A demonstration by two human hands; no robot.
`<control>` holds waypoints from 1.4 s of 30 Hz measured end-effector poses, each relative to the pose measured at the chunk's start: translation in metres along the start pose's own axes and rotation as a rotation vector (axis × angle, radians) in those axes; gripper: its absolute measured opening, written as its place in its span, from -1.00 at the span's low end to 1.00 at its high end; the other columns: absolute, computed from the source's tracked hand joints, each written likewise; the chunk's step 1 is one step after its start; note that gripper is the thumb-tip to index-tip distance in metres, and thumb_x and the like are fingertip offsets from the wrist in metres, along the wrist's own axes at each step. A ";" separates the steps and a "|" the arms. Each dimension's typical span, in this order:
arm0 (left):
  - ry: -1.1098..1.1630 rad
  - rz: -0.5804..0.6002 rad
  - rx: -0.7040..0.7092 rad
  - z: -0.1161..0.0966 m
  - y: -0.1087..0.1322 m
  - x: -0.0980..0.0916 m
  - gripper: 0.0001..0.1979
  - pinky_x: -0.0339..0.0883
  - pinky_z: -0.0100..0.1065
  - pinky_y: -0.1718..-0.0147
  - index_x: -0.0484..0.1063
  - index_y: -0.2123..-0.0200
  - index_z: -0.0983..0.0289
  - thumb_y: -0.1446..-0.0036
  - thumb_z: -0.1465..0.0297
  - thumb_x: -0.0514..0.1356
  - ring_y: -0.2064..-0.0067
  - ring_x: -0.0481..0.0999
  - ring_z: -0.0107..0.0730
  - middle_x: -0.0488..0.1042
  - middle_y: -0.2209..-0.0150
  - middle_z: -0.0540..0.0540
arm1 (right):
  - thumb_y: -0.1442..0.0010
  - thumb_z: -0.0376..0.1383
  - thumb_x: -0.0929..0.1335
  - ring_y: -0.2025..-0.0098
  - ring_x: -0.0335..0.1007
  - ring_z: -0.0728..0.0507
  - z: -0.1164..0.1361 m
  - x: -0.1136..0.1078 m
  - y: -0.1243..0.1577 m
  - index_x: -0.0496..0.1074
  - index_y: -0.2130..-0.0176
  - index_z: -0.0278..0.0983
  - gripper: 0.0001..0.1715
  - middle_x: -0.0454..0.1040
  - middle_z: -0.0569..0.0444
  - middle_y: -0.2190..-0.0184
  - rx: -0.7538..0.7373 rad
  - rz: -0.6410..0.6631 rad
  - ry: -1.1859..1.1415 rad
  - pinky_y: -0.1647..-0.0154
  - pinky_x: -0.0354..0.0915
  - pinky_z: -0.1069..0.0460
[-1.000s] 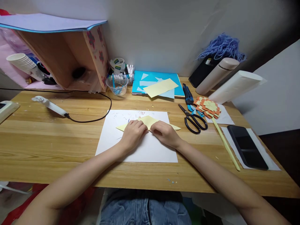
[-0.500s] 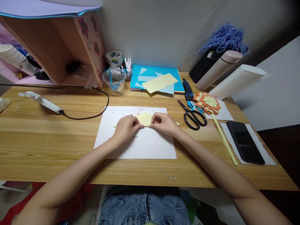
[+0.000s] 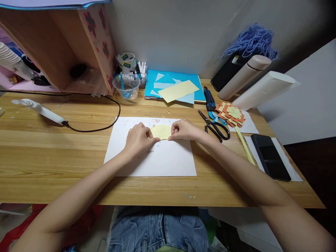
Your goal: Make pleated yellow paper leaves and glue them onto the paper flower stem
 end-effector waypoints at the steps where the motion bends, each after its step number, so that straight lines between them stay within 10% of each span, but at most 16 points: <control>1: -0.002 -0.005 0.005 0.000 0.000 0.000 -0.66 0.15 -0.27 0.42 0.39 0.60 0.23 0.11 0.07 0.27 0.33 0.33 -0.23 0.34 0.42 0.08 | 0.26 -0.16 0.48 0.51 0.28 -0.02 -0.001 -0.001 0.000 0.38 0.55 -0.26 -0.71 0.44 0.14 0.57 0.003 0.008 0.004 0.58 0.08 0.10; 12: -0.005 -0.027 0.059 0.003 -0.001 0.005 -0.72 0.15 -0.25 0.38 0.41 0.53 0.22 0.09 0.13 0.28 0.32 0.35 -0.23 0.37 0.41 0.07 | 0.20 -0.18 0.46 0.56 0.18 0.02 -0.021 -0.020 0.011 0.40 0.57 -0.26 -0.77 0.37 0.17 0.63 0.021 0.066 0.027 0.59 0.02 0.11; 18: -0.023 0.056 0.371 -0.006 -0.004 0.006 -0.91 0.11 -0.26 0.26 0.44 0.29 0.15 -0.09 0.37 0.18 0.23 0.35 -0.26 0.46 0.31 0.01 | 0.19 -0.15 0.46 0.55 0.19 0.01 -0.029 -0.028 0.018 0.41 0.57 -0.28 -0.74 0.37 0.16 0.62 0.046 0.063 0.031 0.58 0.01 0.11; 24: -0.202 0.109 0.610 -0.012 -0.001 0.009 -0.64 0.07 -0.27 0.31 0.44 0.11 0.03 -0.15 0.53 0.00 0.25 0.33 -0.27 0.43 0.29 0.05 | 0.19 -0.15 0.46 0.53 0.20 0.00 -0.041 -0.032 0.019 0.42 0.56 -0.28 -0.74 0.39 0.15 0.59 0.034 0.059 0.040 0.56 0.03 0.10; 42: -0.418 0.066 0.751 -0.017 0.006 0.009 -0.65 0.09 -0.30 0.39 0.40 0.06 0.25 -0.20 0.56 -0.08 0.32 0.33 -0.31 0.40 0.35 0.13 | 0.17 -0.06 0.44 0.50 0.23 -0.03 -0.068 -0.047 0.030 0.42 0.55 -0.27 -0.68 0.41 0.13 0.59 0.117 0.088 0.109 0.53 0.04 0.08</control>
Point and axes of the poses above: each hand's wrist, its own y-axis away from the middle knuckle, its own x-axis out of the palm, z = x × y, the point moved 2 cm from there along -y, towards the middle knuckle
